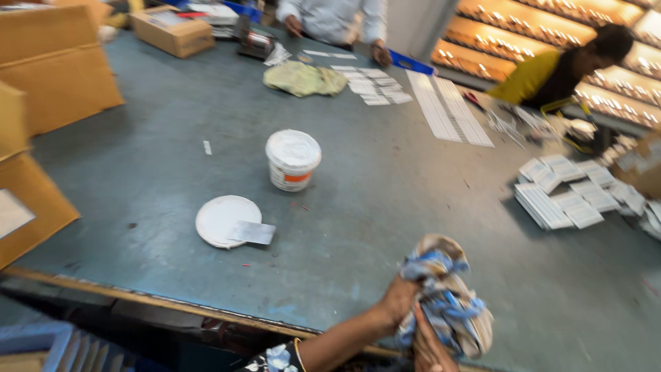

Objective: The person applies white paste to the interior of a small white LED light housing using a metal spatula, then places LED strips into the housing and presses them down. The person repeats the paste application and strip placement on a second unit, then wipes hands with a cloth.

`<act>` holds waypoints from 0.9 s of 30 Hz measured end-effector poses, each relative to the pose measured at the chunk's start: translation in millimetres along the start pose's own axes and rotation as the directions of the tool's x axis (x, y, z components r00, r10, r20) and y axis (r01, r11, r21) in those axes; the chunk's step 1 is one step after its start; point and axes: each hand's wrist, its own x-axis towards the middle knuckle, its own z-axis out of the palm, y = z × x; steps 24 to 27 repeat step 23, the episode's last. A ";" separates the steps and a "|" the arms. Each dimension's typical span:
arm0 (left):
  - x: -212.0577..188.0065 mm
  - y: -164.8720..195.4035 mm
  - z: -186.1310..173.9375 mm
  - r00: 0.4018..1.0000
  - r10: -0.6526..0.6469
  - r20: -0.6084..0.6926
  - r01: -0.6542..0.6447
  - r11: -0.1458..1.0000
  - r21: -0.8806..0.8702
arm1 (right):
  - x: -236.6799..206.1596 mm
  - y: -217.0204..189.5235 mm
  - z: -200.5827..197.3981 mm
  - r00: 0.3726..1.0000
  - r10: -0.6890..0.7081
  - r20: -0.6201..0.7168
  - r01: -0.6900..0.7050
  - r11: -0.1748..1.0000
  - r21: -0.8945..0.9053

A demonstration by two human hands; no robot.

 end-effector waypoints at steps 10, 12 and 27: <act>10.5 59.6 -14.1 0.914 -0.392 -0.107 0.340 0.881 -0.329 | -17.0 -55.8 104.3 0.938 -0.309 -0.156 0.308 0.541 0.783; 7.0 62.2 -18.6 0.912 -0.377 -0.159 0.305 0.885 -0.351 | -15.8 -62.4 109.3 0.936 -0.303 -0.179 0.322 0.530 0.785; -29.3 51.7 1.9 0.967 0.240 -0.090 -0.154 0.827 0.541 | -16.8 -71.9 120.5 0.932 -0.207 -0.298 0.354 0.705 0.614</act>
